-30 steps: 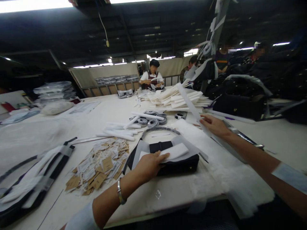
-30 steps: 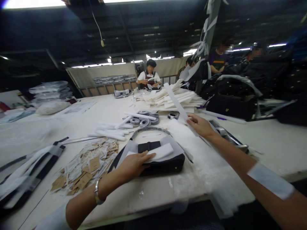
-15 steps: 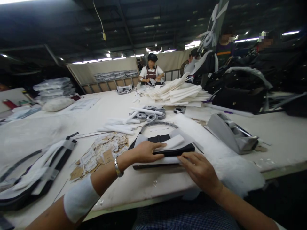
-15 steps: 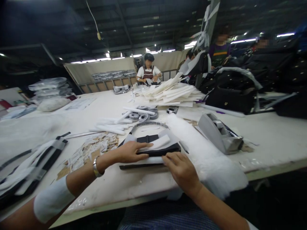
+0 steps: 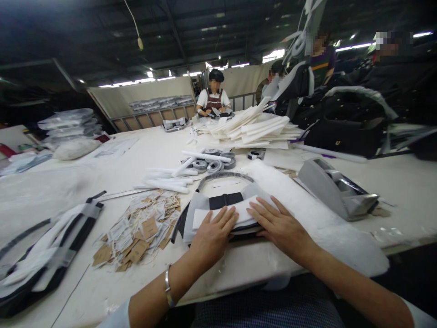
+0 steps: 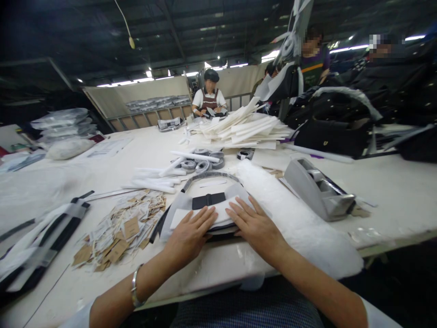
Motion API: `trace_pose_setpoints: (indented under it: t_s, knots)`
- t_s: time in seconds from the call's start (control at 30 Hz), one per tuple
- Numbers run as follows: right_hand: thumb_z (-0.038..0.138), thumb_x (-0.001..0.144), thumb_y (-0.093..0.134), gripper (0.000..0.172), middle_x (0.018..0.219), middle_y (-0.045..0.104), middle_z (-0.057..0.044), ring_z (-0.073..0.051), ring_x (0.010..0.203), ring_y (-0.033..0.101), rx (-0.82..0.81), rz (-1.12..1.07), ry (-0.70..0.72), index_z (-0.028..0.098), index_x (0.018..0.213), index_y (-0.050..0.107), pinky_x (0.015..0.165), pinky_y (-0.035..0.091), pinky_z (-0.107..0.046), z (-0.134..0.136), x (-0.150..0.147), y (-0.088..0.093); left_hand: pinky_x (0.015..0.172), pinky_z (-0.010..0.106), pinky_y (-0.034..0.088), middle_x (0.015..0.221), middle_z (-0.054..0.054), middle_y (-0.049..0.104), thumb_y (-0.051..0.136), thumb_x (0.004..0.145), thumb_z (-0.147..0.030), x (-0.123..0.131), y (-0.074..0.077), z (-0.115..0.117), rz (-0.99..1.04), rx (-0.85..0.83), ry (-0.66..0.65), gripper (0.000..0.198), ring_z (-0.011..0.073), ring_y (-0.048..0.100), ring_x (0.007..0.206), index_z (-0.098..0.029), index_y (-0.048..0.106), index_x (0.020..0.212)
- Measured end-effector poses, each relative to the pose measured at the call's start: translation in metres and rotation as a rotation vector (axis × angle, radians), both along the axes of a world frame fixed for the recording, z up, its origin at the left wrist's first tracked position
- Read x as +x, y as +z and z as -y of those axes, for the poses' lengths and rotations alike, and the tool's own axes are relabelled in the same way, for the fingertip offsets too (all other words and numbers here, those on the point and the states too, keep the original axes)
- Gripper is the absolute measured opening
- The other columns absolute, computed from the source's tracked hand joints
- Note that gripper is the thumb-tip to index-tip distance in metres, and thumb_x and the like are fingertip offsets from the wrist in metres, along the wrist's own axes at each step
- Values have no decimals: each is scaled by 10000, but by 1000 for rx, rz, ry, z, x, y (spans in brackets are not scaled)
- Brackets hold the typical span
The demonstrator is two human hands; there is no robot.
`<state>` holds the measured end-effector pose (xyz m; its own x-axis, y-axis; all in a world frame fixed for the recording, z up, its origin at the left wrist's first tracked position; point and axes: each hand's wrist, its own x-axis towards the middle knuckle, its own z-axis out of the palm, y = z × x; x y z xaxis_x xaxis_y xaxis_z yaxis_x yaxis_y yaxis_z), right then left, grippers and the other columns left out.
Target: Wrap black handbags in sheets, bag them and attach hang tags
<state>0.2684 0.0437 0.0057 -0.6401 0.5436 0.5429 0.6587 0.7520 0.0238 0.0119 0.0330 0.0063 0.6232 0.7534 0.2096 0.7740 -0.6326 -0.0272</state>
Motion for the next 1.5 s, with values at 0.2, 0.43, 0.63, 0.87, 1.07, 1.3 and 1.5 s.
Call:
trace_pose_setpoints:
  t_s: [0.2,0.43,0.63,0.87,1.07,1.3,1.5]
  knots:
    - [96,923,573,503,1356,628,-76,-270,1256,592,-21,-81,-43,246,1402,549,1056,509,-496,-9,-2,-32,1113,619,342,1516,206,434,611,914,-340,26,0,0,-11,2,52,528,377,374,1419,-80,496,1359]
    - [136,933,570,390,1251,698,-42,-245,1207,621,-77,-249,-10,275,1293,626,1096,460,-511,18,8,-8,1033,546,459,1464,138,515,659,915,-242,25,-13,-4,45,99,38,602,360,507,1325,-262,417,1466]
    - [436,953,550,244,957,727,-74,-243,897,715,-1078,-872,-226,253,1040,687,867,598,-448,67,9,-7,1049,544,447,1468,127,510,661,919,-256,23,-18,-3,89,126,48,598,357,490,1340,-279,420,1466]
    - [380,747,807,315,1108,605,-53,-226,1171,564,-1674,-1441,15,224,980,664,1106,414,-408,66,-19,3,1044,532,460,1456,133,523,691,899,-247,24,-14,-2,99,121,30,604,352,503,1330,-263,441,1448]
    - [322,727,798,237,890,569,1,-172,939,552,-1514,-1548,-41,216,857,631,1005,415,-334,74,-48,11,1045,524,467,1458,127,523,727,869,-312,12,-6,-1,129,138,36,684,347,504,1329,-257,404,1469]
    - [397,778,772,249,1191,655,-50,-245,1318,489,-1326,-1455,14,224,881,625,1135,325,-386,74,-66,27,1095,483,438,1526,167,426,777,738,-205,-7,0,-10,182,159,91,932,348,442,1377,-180,284,1529]
    - [256,961,531,264,1258,686,-77,-252,1248,585,-601,-598,-136,226,1184,670,1143,365,-509,54,-17,-13,1056,402,494,1539,122,422,640,771,-100,-19,4,-17,231,176,120,865,294,487,1355,-200,257,1541]
